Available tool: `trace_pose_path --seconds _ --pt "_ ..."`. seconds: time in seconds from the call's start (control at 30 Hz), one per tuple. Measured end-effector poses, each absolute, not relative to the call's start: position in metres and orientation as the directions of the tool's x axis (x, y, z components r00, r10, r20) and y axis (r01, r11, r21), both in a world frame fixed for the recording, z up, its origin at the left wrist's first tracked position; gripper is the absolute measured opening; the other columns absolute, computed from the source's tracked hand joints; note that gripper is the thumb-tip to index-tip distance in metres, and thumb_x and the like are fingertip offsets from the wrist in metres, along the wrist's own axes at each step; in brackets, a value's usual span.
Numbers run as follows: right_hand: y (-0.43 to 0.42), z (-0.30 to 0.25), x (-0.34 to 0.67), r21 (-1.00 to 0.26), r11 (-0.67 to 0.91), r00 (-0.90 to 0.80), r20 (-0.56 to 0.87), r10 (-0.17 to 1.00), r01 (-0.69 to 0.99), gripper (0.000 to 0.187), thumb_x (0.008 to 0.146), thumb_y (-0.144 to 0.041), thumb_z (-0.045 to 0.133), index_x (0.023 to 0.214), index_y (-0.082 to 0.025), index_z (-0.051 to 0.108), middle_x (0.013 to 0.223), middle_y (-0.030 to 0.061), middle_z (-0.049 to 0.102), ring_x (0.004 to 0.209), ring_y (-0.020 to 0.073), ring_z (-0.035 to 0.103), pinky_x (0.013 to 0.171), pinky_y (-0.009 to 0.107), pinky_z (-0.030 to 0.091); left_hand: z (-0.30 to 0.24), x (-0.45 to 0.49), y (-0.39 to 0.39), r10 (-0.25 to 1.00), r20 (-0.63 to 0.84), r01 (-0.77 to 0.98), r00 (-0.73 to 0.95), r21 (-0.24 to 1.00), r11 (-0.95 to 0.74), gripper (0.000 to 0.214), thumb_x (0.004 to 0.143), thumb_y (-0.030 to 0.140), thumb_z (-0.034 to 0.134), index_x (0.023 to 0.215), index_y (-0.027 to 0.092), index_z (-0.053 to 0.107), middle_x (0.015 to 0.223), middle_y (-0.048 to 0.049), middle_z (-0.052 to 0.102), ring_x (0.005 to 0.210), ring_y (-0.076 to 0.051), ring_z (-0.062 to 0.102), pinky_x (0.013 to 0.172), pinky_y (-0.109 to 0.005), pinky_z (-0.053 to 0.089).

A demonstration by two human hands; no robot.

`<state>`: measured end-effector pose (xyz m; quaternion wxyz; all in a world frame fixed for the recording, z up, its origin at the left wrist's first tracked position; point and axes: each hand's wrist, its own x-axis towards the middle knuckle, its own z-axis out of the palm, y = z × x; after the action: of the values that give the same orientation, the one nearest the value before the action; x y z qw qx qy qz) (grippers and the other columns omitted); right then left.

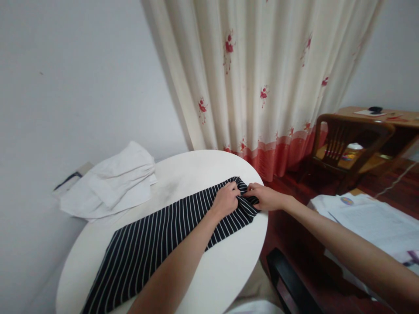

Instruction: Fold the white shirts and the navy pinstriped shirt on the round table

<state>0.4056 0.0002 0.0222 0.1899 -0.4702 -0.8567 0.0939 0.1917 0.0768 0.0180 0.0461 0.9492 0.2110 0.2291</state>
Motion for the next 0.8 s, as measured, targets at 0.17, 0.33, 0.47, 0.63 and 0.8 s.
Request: trace_pose_path --seconds 0.17,0.33,0.47,0.63,0.8 --pt "0.008 0.023 0.394 -0.278 0.524 -0.479 0.216 0.851 0.805 0.01 0.079 -0.015 0.065 0.079 -0.019 0.074 0.09 0.0065 0.067 0.084 0.0192 0.059 0.074 0.026 0.044 0.018 0.19 0.076 0.434 0.456 0.379 0.777 0.211 -0.901 0.032 0.074 0.001 0.045 0.08 0.021 0.068 0.102 -0.0063 0.062 0.099 -0.023 0.056 0.089 -0.039 0.052" --pt "0.015 0.016 0.384 -0.578 0.441 -0.311 0.314 0.897 0.687 0.017 0.082 -0.017 0.058 0.074 -0.018 0.073 0.076 0.0033 0.069 0.07 0.0151 0.059 0.067 0.024 0.042 0.015 0.189 0.077 0.469 0.506 0.389 0.724 0.262 -0.883 0.032 0.075 0.0 0.042 0.081 0.021 0.066 0.098 -0.0058 0.064 0.096 -0.022 0.058 0.088 -0.037 0.052" --pt "0.02 0.007 0.374 -0.836 0.329 -0.177 0.278 0.944 0.44 0.013 0.075 -0.02 0.058 0.072 -0.016 0.07 0.066 -0.0005 0.065 0.062 0.0132 0.055 0.059 0.023 0.042 0.014 0.189 0.076 0.476 0.551 0.376 0.686 0.293 -0.879 0.031 0.075 0.0 0.042 0.082 0.02 0.063 0.096 -0.0063 0.063 0.096 -0.022 0.057 0.086 -0.035 0.051" --pt "0.018 0.009 0.369 -0.875 0.342 -0.405 0.191 0.894 0.343 0.014 0.072 -0.021 0.055 0.062 -0.016 0.063 0.06 -0.0043 0.056 0.06 0.0112 0.047 0.058 0.023 0.042 0.015 0.19 0.075 0.473 0.592 0.345 0.653 0.324 -0.881 0.028 0.079 0.0 0.042 0.079 0.02 0.061 0.092 -0.0064 0.061 0.093 -0.021 0.057 0.084 -0.035 0.051" --pt "0.017 0.019 0.377 -0.88 0.32 -0.494 0.116 0.862 0.352 0.015 0.069 -0.016 0.047 0.064 -0.016 0.06 0.06 -0.0045 0.052 0.06 0.0104 0.044 0.056 0.022 0.04 0.015 0.193 0.073 0.482 0.589 0.287 0.649 0.397 -0.872 0.029 0.08 -0.001 0.043 0.091 0.02 0.061 0.104 -0.0072 0.058 0.103 -0.021 0.058 0.094 -0.038 0.052"
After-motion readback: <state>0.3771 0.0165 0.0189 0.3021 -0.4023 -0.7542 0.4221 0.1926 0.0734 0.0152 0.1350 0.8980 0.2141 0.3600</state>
